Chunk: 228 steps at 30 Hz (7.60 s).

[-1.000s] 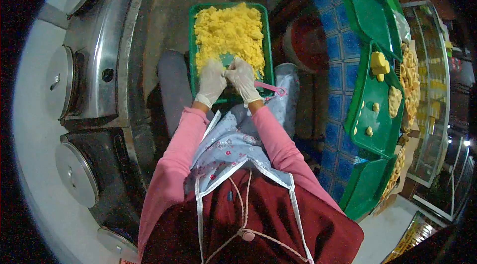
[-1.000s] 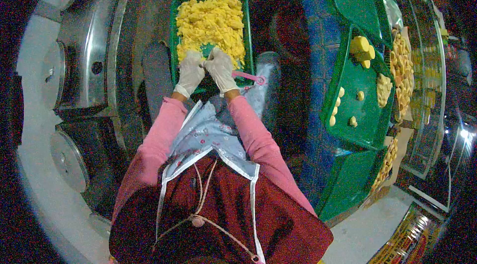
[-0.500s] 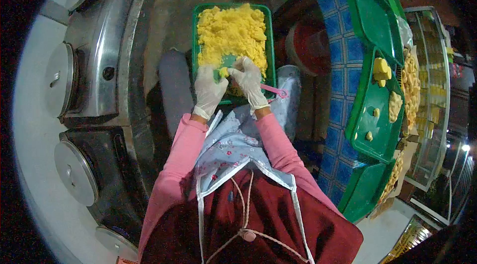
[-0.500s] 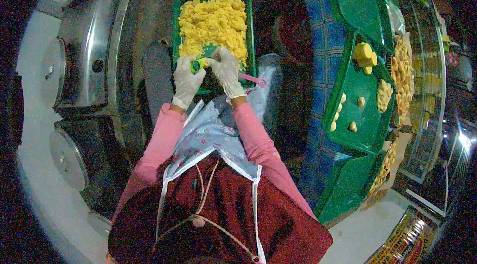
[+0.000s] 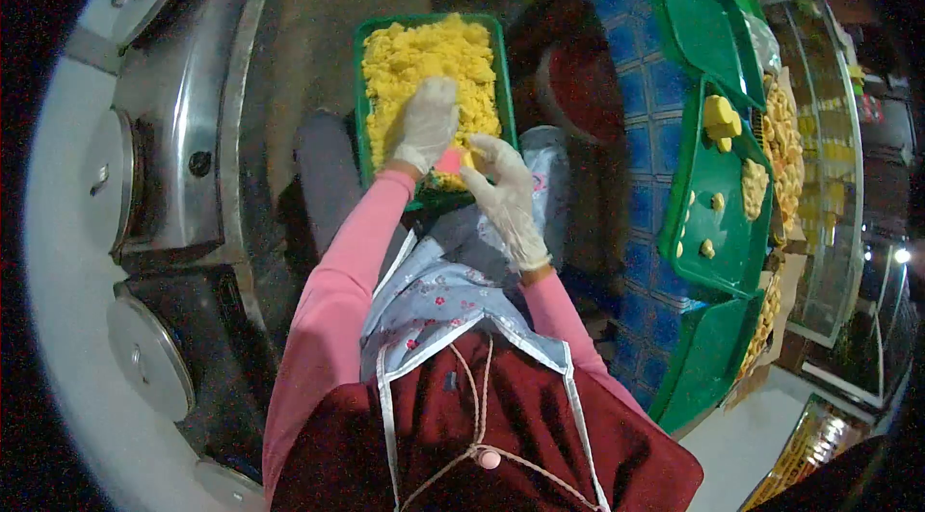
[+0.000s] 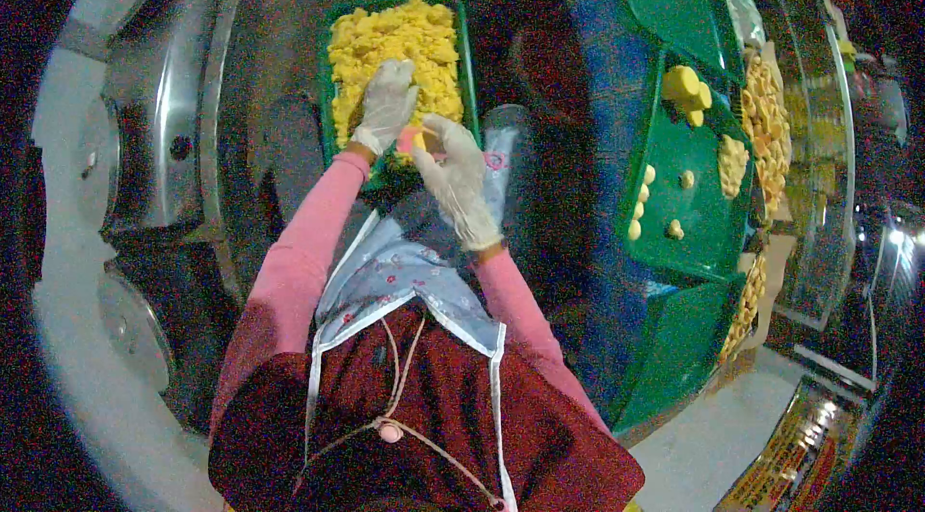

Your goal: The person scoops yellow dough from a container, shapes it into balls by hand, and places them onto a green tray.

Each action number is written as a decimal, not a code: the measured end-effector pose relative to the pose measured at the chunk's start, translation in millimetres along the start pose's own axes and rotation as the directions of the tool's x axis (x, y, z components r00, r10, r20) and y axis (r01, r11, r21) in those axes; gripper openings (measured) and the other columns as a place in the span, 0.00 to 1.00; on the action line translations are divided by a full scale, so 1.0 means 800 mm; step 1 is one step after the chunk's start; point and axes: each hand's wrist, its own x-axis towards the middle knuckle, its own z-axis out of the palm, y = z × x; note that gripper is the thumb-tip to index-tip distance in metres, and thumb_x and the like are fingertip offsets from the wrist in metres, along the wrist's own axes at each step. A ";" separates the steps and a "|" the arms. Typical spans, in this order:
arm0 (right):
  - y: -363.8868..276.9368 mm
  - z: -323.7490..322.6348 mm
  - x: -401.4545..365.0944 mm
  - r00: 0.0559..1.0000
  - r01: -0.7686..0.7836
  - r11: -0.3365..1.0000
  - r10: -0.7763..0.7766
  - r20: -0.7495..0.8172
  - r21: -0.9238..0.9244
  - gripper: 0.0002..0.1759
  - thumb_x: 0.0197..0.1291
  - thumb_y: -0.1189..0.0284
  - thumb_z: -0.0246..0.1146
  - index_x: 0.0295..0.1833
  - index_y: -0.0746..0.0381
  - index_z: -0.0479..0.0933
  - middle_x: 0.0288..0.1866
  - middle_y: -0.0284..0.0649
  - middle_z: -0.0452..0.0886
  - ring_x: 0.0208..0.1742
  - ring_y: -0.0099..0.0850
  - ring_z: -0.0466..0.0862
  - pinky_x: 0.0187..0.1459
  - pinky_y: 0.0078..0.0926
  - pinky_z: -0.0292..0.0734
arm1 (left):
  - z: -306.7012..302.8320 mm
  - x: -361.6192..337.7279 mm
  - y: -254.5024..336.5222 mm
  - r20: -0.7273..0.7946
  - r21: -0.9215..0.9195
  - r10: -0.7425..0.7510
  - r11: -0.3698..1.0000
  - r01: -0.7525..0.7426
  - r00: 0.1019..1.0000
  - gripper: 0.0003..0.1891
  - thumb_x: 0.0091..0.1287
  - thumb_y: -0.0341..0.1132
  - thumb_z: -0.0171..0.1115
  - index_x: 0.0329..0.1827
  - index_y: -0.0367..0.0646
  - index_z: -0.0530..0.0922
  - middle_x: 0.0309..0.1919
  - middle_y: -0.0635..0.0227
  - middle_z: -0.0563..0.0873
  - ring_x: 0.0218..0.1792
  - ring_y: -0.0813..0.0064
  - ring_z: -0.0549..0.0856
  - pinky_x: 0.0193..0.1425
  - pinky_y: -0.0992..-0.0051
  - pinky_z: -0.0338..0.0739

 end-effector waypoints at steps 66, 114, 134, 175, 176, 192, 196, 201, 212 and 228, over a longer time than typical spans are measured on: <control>0.070 0.085 0.051 0.956 0.189 0.793 -0.015 0.293 -0.579 0.24 0.71 0.69 0.52 0.71 0.57 0.67 0.33 0.51 0.85 0.33 0.52 0.86 0.32 0.50 0.78 | 0.025 -0.054 -0.030 0.335 -0.621 -0.499 0.521 0.586 0.799 0.10 0.65 0.31 0.63 0.43 0.34 0.85 0.34 0.61 0.89 0.35 0.71 0.86 0.41 0.70 0.79; 0.025 0.043 0.020 0.981 0.193 0.715 -0.142 0.130 -0.672 0.06 0.60 0.67 0.62 0.38 0.54 0.84 0.27 0.49 0.81 0.37 0.48 0.85 0.38 0.51 0.75 | -0.007 -0.069 -0.048 0.203 -0.185 -0.122 0.970 0.160 0.972 0.11 0.56 0.28 0.63 0.43 0.41 0.82 0.40 0.47 0.79 0.42 0.44 0.83 0.45 0.52 0.78; 0.070 0.111 0.066 0.914 0.388 0.894 -0.343 0.216 -0.223 0.17 0.46 0.76 0.68 0.46 0.61 0.78 0.39 0.47 0.84 0.43 0.49 0.81 0.46 0.46 0.75 | -0.062 -0.070 -0.019 -0.069 -0.189 -0.431 0.891 0.412 0.900 0.20 0.58 0.33 0.68 0.53 0.37 0.78 0.45 0.52 0.81 0.49 0.50 0.82 0.52 0.58 0.78; -0.175 -0.345 0.025 0.928 -0.124 0.930 -0.015 -0.373 -0.347 0.38 0.58 0.78 0.68 0.76 0.57 0.67 0.54 0.39 0.83 0.49 0.25 0.83 0.49 0.24 0.81 | 0.017 -0.109 -0.039 0.090 0.025 0.091 0.995 -0.093 0.992 0.34 0.61 0.32 0.64 0.71 0.30 0.67 0.63 0.50 0.76 0.51 0.49 0.78 0.51 0.58 0.76; -0.136 -0.376 0.038 0.918 -0.154 0.938 0.019 -0.395 -0.311 0.39 0.58 0.77 0.68 0.76 0.57 0.66 0.47 0.38 0.83 0.48 0.26 0.83 0.49 0.24 0.80 | 0.007 -0.108 -0.031 0.158 0.090 0.107 0.988 -0.122 0.982 0.35 0.63 0.32 0.63 0.74 0.29 0.65 0.66 0.50 0.75 0.52 0.50 0.78 0.51 0.59 0.76; -0.119 -0.401 0.054 0.905 -0.163 0.925 0.002 -0.424 -0.344 0.29 0.64 0.73 0.67 0.71 0.60 0.74 0.69 0.43 0.78 0.65 0.33 0.80 0.67 0.32 0.75 | -0.021 -0.080 -0.032 0.166 -0.379 -0.386 0.825 0.420 0.907 0.18 0.65 0.28 0.52 0.55 0.37 0.82 0.44 0.47 0.85 0.45 0.53 0.84 0.48 0.61 0.77; -0.175 -0.299 -0.012 0.957 0.203 0.843 -0.278 -0.080 -0.498 0.17 0.64 0.79 0.64 0.58 0.65 0.81 0.55 0.42 0.86 0.49 0.32 0.87 0.53 0.30 0.81 | -0.007 -0.067 -0.033 0.358 -0.510 -0.520 0.587 0.629 0.776 0.14 0.58 0.38 0.58 0.34 0.36 0.86 0.28 0.47 0.85 0.33 0.51 0.86 0.37 0.61 0.75; -0.084 -0.119 -0.038 0.998 0.064 0.923 -0.050 0.046 -0.380 0.14 0.59 0.76 0.67 0.51 0.58 0.83 0.41 0.44 0.84 0.41 0.43 0.83 0.45 0.40 0.79 | 0.040 -0.078 -0.057 0.172 -0.484 -0.520 0.695 0.531 0.837 0.11 0.58 0.37 0.69 0.35 0.37 0.86 0.21 0.66 0.85 0.22 0.77 0.83 0.26 0.74 0.75; 0.024 0.017 0.012 0.933 0.033 0.850 0.163 0.321 -0.526 0.14 0.73 0.65 0.51 0.51 0.58 0.80 0.28 0.50 0.82 0.34 0.50 0.85 0.36 0.51 0.76 | 0.023 -0.098 -0.049 0.351 -0.601 -0.523 0.510 0.615 0.776 0.23 0.54 0.27 0.63 0.56 0.33 0.82 0.51 0.47 0.86 0.52 0.53 0.85 0.57 0.64 0.78; 0.047 0.106 0.046 0.949 0.238 0.853 -0.102 0.299 -0.465 0.23 0.68 0.71 0.54 0.68 0.57 0.70 0.39 0.47 0.86 0.37 0.49 0.87 0.34 0.48 0.79 | -0.018 -0.081 -0.007 0.308 -0.714 -0.598 0.369 0.595 0.740 0.19 0.65 0.30 0.62 0.59 0.37 0.81 0.52 0.57 0.88 0.52 0.65 0.86 0.56 0.70 0.79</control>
